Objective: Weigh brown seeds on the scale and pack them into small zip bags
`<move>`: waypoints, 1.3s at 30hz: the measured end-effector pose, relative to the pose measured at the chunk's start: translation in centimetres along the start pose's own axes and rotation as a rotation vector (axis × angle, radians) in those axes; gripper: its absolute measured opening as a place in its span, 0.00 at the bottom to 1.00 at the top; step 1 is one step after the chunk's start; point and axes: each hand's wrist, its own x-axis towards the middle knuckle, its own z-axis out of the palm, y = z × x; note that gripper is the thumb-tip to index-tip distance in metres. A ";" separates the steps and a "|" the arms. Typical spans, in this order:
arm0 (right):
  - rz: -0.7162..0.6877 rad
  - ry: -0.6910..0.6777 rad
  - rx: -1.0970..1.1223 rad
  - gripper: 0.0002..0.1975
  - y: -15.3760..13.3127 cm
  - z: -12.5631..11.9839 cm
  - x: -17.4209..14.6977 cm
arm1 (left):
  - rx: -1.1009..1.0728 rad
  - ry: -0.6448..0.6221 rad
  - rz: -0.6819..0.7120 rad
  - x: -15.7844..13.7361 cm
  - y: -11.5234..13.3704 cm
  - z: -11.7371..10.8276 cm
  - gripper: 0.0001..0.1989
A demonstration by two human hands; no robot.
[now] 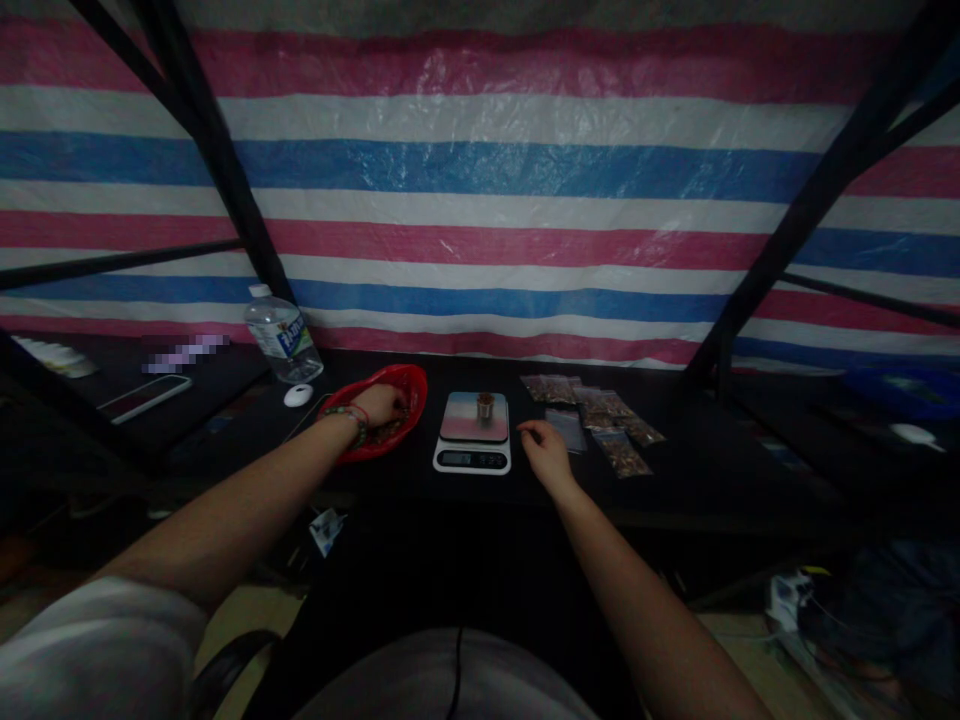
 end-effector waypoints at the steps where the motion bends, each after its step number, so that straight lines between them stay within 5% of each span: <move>1: 0.001 -0.002 -0.001 0.10 0.0 0.0 0.0 | 0.001 0.009 -0.005 -0.1 -0.1 -0.1 0.16; 9: -0.013 -0.010 -0.006 0.10 0.3 0.1 0.0 | -0.088 -0.163 0.015 -1.3 0.0 -1.0 0.21; 16: -0.017 -0.009 0.005 0.10 0.1 -0.1 -0.1 | -0.114 -0.111 -0.104 -1.2 0.1 -0.8 0.16; 39: -0.016 -0.008 0.003 0.11 0.3 0.1 -0.1 | -0.073 -0.058 -0.154 -1.4 -1.0 -1.7 0.17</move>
